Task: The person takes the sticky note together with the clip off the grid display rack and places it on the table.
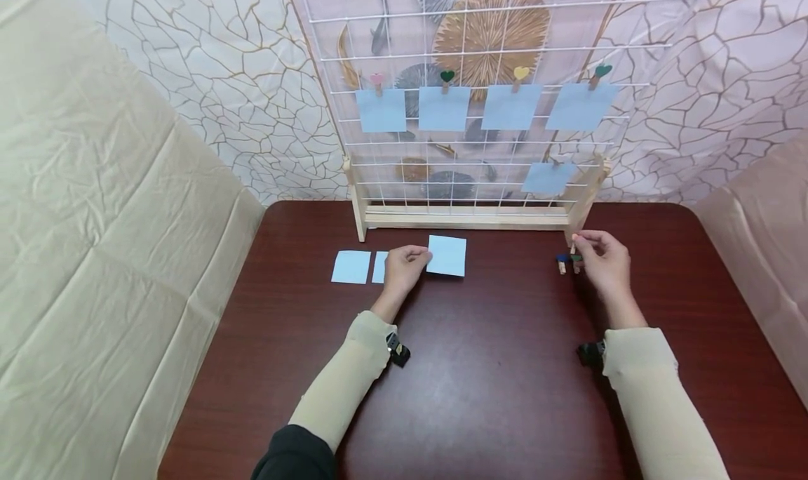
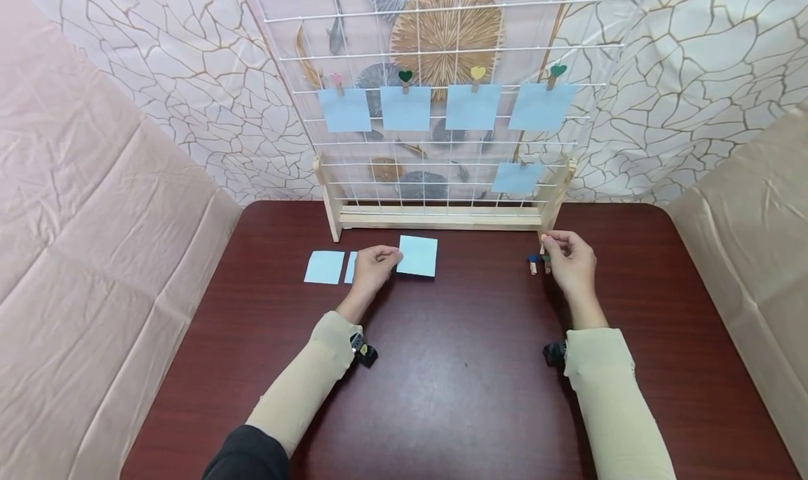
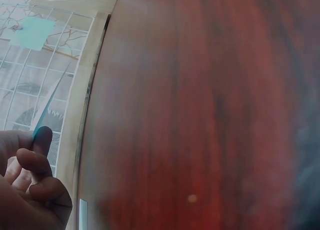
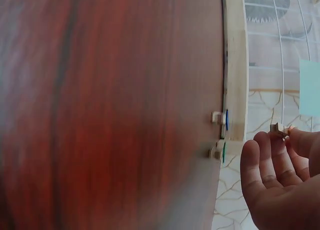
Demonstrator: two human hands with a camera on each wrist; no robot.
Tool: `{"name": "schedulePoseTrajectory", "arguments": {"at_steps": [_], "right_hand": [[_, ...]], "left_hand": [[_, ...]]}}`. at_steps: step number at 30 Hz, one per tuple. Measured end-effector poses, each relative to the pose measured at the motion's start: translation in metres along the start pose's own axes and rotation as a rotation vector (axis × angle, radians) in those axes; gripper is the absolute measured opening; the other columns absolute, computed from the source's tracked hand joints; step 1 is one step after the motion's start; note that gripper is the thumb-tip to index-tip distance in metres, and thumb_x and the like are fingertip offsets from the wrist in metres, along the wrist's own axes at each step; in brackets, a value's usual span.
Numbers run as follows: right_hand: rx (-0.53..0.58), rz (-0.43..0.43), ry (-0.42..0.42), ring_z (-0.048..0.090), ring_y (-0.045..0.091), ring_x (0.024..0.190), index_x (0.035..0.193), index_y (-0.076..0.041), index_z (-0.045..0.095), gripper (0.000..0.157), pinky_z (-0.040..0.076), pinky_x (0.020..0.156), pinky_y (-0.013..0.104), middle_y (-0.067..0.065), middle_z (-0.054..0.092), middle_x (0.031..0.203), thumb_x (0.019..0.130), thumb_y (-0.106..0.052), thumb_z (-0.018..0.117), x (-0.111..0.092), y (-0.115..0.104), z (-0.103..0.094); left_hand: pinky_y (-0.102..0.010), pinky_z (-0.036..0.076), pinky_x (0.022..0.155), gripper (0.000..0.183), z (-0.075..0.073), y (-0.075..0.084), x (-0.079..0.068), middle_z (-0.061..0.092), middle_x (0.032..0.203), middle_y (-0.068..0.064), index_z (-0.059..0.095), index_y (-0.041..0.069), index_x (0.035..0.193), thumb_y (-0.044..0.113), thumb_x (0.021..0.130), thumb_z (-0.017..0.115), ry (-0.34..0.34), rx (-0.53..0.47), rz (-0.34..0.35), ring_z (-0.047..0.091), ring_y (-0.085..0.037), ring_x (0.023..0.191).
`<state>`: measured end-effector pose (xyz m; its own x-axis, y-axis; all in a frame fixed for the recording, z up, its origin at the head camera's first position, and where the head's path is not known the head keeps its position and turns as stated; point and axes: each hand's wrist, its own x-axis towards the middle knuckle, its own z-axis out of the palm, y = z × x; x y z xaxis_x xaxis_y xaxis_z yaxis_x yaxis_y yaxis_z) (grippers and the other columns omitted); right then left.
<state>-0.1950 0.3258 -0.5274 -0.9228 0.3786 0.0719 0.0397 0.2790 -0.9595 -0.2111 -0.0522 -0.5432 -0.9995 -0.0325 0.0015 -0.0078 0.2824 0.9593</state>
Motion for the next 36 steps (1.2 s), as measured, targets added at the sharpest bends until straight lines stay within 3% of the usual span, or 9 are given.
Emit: {"name": "schedulePoseTrajectory", "arguments": {"at_steps": [17, 23, 28, 31, 36], "right_hand": [[0.028, 0.099, -0.006, 0.065, -0.002, 0.064, 0.107, -0.009, 0.07, 0.01, 0.055, 0.053, 0.019, -0.023, 0.069, 0.076, 0.103, -0.017, 0.07, 0.004, 0.016, -0.032], [0.005, 0.163, -0.025, 0.065, -0.004, 0.064, 0.111, -0.006, 0.068, 0.015, 0.055, 0.053, 0.019, -0.025, 0.068, 0.074, 0.103, -0.018, 0.068, 0.003, 0.015, -0.037], [-0.031, 0.203, -0.038, 0.066, -0.005, 0.065, 0.113, -0.004, 0.067, 0.018, 0.055, 0.054, 0.019, -0.026, 0.066, 0.072, 0.104, -0.019, 0.067, 0.003, 0.014, -0.04], [-0.084, 0.221, -0.055, 0.065, -0.005, 0.066, 0.119, 0.0, 0.066, 0.026, 0.056, 0.055, 0.019, -0.027, 0.065, 0.072, 0.105, -0.022, 0.065, 0.003, 0.013, -0.04], [-0.154, 0.236, -0.08, 0.063, -0.005, 0.066, 0.13, 0.009, 0.062, 0.041, 0.057, 0.057, 0.02, -0.026, 0.063, 0.071, 0.106, -0.024, 0.064, 0.003, 0.013, -0.04]], "left_hand": [[-0.034, 0.058, 0.077, 0.019, -0.007, -0.005, -0.006, 0.08, 0.098, -0.009, 0.083, 0.004, 0.107, 0.019, 0.097, 0.076, 0.002, 0.054, -0.065, 0.075, -0.019, 0.09], [-0.025, 0.049, 0.06, 0.019, -0.009, -0.007, -0.008, 0.079, 0.087, -0.008, 0.082, 0.002, 0.105, 0.018, 0.097, 0.075, 0.0, 0.057, -0.101, 0.063, -0.01, 0.063], [-0.025, 0.046, 0.054, 0.018, -0.01, -0.007, -0.008, 0.075, 0.076, -0.005, 0.082, 0.002, 0.106, 0.017, 0.097, 0.075, -0.012, 0.052, -0.114, 0.054, -0.007, 0.05], [-0.026, 0.047, 0.056, 0.019, -0.011, -0.007, -0.009, 0.076, 0.078, -0.007, 0.082, 0.002, 0.107, 0.017, 0.098, 0.075, -0.014, 0.075, -0.107, 0.055, -0.008, 0.052], [-0.033, 0.056, 0.069, 0.018, -0.011, -0.007, -0.01, 0.079, 0.092, -0.009, 0.08, 0.005, 0.109, 0.017, 0.098, 0.074, -0.005, 0.163, -0.04, 0.07, -0.013, 0.075]]}}
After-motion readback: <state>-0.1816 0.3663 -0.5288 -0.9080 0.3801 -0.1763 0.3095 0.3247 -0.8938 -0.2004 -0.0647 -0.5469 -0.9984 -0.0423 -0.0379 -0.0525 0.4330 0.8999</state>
